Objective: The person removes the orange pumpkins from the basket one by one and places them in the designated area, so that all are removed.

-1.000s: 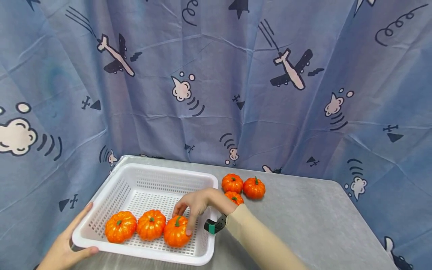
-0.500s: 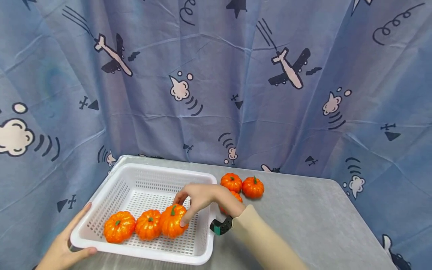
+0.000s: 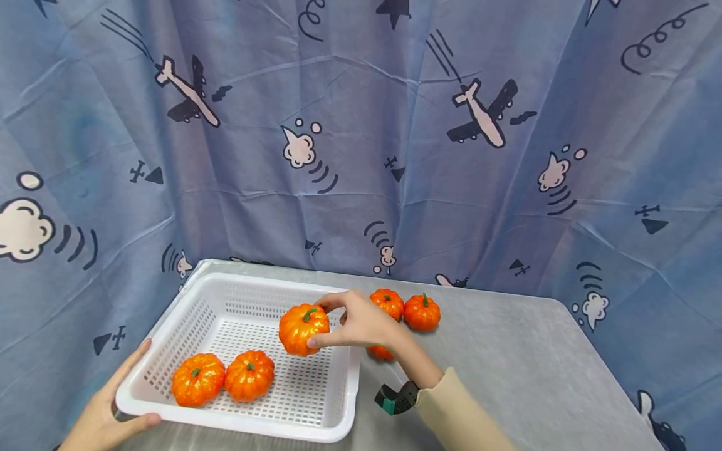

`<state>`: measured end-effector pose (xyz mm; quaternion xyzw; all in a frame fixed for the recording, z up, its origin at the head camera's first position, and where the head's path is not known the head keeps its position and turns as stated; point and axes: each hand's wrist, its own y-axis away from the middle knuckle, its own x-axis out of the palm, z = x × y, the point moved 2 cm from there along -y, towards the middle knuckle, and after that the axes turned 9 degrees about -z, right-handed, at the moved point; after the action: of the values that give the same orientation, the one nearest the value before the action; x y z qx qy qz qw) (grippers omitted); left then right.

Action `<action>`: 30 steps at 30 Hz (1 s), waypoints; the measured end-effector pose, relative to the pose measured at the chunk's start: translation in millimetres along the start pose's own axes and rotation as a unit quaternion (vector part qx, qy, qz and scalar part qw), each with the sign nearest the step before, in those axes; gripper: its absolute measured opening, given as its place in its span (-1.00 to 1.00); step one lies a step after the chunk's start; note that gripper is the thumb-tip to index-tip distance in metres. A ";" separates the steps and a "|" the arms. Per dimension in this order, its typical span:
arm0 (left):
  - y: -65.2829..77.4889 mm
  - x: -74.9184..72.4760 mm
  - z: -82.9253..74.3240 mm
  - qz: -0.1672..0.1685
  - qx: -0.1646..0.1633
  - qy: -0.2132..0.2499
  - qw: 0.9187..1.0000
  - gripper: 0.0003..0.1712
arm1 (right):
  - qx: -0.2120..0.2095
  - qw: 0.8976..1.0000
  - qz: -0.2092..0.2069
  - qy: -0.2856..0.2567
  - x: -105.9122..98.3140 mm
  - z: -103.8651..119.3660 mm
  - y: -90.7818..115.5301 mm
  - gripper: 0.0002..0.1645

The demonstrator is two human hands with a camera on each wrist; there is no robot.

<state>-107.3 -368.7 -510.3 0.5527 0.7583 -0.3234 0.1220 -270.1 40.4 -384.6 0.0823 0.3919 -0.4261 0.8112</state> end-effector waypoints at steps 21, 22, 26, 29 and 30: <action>-0.8 -0.9 0.1 0.010 -0.008 0.005 1.000 0.37 | 0.099 0.941 -0.323 0.037 -17.3 -43.6 78.0 -0.22; -0.8 -0.8 0.0 0.009 -0.010 0.002 1.000 0.37 | 0.102 0.939 -0.327 0.037 -19.2 -46.8 81.5 -0.21; -0.7 -1.0 -0.6 0.010 -0.008 -0.001 1.000 0.38 | 0.112 0.932 -0.341 0.042 -28.9 -58.8 94.3 -0.20; -0.7 -1.8 -0.2 0.012 -0.012 -0.003 1.000 0.37 | 0.123 0.927 -0.350 0.058 -36.9 -66.9 103.8 -0.22; -0.8 -2.0 0.1 0.014 -0.015 -0.004 1.000 0.37 | 0.128 0.924 -0.354 0.067 -39.4 -69.3 107.2 -0.22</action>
<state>-107.3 -370.4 -509.0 0.5598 0.7551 -0.3121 0.1378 -241.3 164.3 -425.3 0.0699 0.3906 -0.7256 0.5621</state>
